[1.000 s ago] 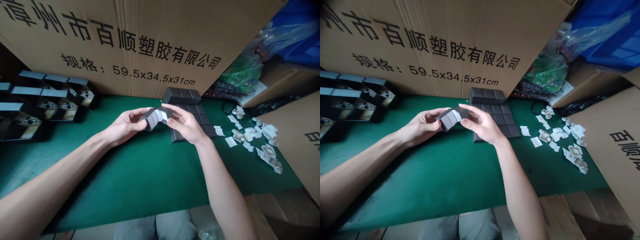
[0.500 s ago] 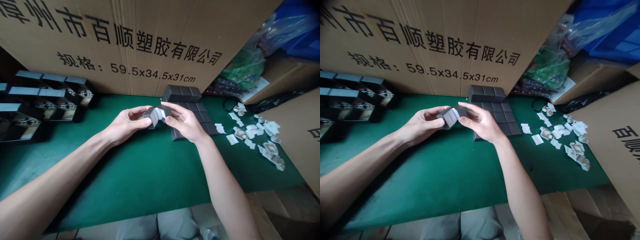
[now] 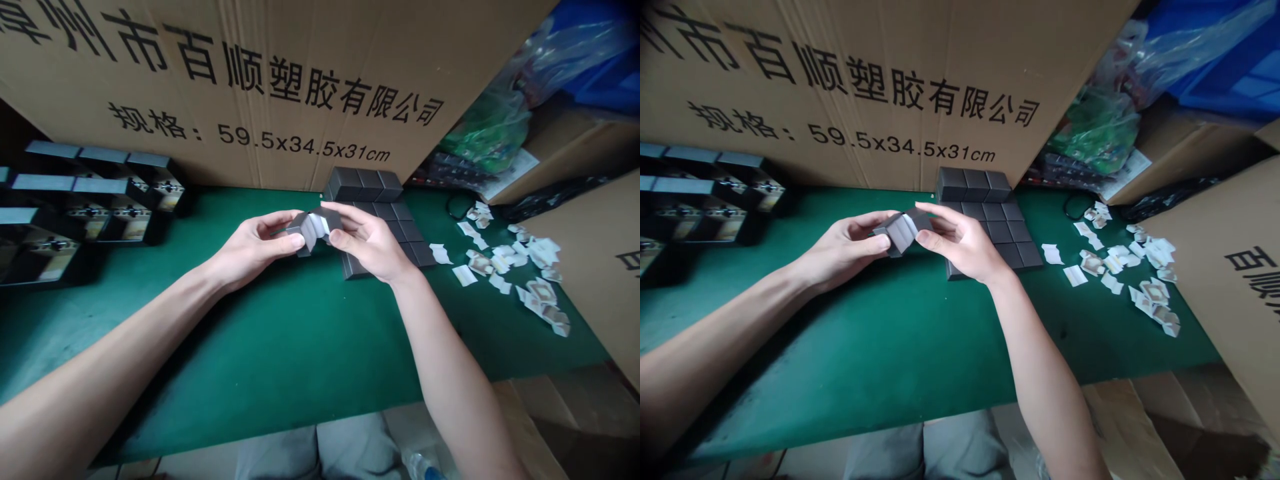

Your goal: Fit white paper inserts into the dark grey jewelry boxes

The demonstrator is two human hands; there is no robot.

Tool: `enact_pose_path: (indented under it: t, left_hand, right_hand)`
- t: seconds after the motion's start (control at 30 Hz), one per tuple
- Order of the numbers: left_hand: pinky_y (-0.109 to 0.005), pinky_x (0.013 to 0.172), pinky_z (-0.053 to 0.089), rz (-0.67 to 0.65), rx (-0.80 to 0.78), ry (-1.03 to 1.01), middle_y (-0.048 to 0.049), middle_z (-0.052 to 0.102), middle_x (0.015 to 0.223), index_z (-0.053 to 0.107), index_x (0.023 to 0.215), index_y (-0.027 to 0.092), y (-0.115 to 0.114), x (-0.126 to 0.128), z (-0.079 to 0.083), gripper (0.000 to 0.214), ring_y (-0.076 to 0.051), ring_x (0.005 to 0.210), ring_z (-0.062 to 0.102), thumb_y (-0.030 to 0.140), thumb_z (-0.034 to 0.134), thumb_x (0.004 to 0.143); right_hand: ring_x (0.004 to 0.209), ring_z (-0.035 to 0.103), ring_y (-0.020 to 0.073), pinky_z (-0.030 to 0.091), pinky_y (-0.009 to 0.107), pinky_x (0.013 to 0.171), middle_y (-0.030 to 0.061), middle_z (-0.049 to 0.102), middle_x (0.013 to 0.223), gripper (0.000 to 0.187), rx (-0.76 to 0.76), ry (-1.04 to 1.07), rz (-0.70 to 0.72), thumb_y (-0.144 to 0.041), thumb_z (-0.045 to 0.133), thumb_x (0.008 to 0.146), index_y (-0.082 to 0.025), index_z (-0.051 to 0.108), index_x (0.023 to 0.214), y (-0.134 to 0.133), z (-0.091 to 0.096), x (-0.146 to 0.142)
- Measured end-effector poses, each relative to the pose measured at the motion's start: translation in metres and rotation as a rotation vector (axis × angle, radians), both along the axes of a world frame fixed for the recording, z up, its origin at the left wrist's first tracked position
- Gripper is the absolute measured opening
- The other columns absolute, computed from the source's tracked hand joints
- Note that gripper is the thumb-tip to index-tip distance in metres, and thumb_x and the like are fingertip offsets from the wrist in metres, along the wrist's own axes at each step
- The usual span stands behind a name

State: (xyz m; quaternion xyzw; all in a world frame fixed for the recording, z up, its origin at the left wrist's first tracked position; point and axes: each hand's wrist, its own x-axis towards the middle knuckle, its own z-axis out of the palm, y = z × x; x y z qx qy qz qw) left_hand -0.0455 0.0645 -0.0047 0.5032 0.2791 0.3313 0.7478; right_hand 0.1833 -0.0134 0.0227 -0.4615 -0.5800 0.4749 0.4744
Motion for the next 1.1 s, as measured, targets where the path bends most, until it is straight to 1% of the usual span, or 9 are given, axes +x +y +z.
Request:
enact_pose_path:
  t: [0.1,0.17,0.27,0.4,0.6,0.77,0.9,1.0,1.1]
  left_hand:
    - [-0.031,0.099,0.056,-0.008,0.004,0.007,-0.0031,0.075,0.125,0.080,0.118,0.027,-0.0009,0.0012,-0.0004,0.053,-0.018,0.106,0.072,0.034,0.098,0.068]
    - [-0.032,0.100,0.055,0.000,0.043,0.026,-0.0031,0.075,0.122,0.079,0.116,0.026,-0.0022,0.0022,-0.0012,0.053,-0.018,0.103,0.071,0.032,0.098,0.067]
    - [-0.034,0.102,0.054,0.019,0.114,0.064,-0.0035,0.073,0.119,0.077,0.112,0.025,-0.0044,0.0039,-0.0023,0.052,-0.018,0.104,0.070,0.030,0.099,0.065]
    - [-0.037,0.103,0.053,0.015,0.143,0.077,-0.0046,0.072,0.118,0.075,0.110,0.023,-0.0060,0.0050,-0.0013,0.051,-0.019,0.104,0.070,0.032,0.099,0.066]
    - [-0.036,0.100,0.055,0.023,0.148,0.073,-0.0039,0.071,0.115,0.074,0.109,0.023,-0.0053,0.0048,-0.0015,0.052,-0.018,0.102,0.070,0.032,0.099,0.064]
    - [-0.032,0.094,0.058,0.014,0.146,0.050,-0.0035,0.071,0.115,0.073,0.110,0.023,-0.0043,0.0038,-0.0031,0.053,-0.016,0.095,0.071,0.032,0.099,0.065]
    - [-0.030,0.084,0.063,-0.031,0.106,0.009,-0.0069,0.073,0.117,0.071,0.110,0.022,-0.0049,0.0035,-0.0011,0.054,-0.018,0.093,0.073,0.039,0.098,0.067]
    - [-0.030,0.086,0.065,-0.046,0.100,-0.006,-0.0081,0.073,0.120,0.071,0.112,0.022,-0.0044,0.0029,-0.0017,0.052,-0.020,0.101,0.073,0.048,0.094,0.072]
    - [-0.028,0.087,0.064,-0.047,0.105,-0.015,-0.0068,0.073,0.117,0.072,0.114,0.023,-0.0036,0.0022,-0.0034,0.046,-0.020,0.107,0.072,0.050,0.088,0.080]
  right_hand:
    - [0.127,0.069,0.0253,0.058,0.047,0.112,0.0021,0.072,0.138,0.055,-0.015,0.002,0.001,-0.045,0.084,0.087,-0.033,0.066,0.138,-0.0004,0.0013,-0.0017]
    - [0.124,0.071,0.0250,0.059,0.046,0.111,0.0027,0.074,0.133,0.057,-0.012,-0.020,-0.008,-0.043,0.087,0.084,-0.031,0.068,0.136,-0.0005,0.0020,-0.0035]
    - [0.121,0.072,0.0258,0.060,0.047,0.108,0.0043,0.076,0.129,0.057,0.001,-0.061,-0.029,-0.043,0.090,0.080,-0.029,0.070,0.132,-0.0009,0.0023,-0.0062]
    - [0.121,0.072,0.0267,0.060,0.048,0.108,0.0055,0.075,0.129,0.058,0.009,-0.080,-0.034,-0.044,0.089,0.080,-0.029,0.070,0.132,-0.0013,0.0017,-0.0077]
    - [0.124,0.070,0.0273,0.060,0.048,0.107,0.0062,0.074,0.131,0.060,0.011,-0.101,-0.038,-0.044,0.090,0.079,-0.028,0.070,0.133,-0.0006,0.0018,-0.0073]
    - [0.122,0.071,0.0266,0.061,0.045,0.104,0.0058,0.075,0.129,0.059,0.016,-0.087,-0.038,-0.045,0.090,0.079,-0.028,0.070,0.132,-0.0007,0.0028,-0.0085]
    - [0.122,0.071,0.0268,0.060,0.046,0.107,0.0049,0.075,0.129,0.059,0.007,-0.093,-0.040,-0.048,0.089,0.080,-0.030,0.070,0.133,-0.0018,0.0033,-0.0082]
    - [0.123,0.071,0.0276,0.059,0.049,0.109,0.0048,0.075,0.130,0.061,0.003,-0.108,-0.043,-0.051,0.087,0.081,-0.031,0.068,0.135,-0.0018,0.0028,-0.0070]
    - [0.124,0.071,0.0275,0.059,0.049,0.110,0.0046,0.075,0.130,0.061,0.005,-0.109,-0.035,-0.052,0.086,0.081,-0.031,0.068,0.135,-0.0014,0.0026,-0.0062]
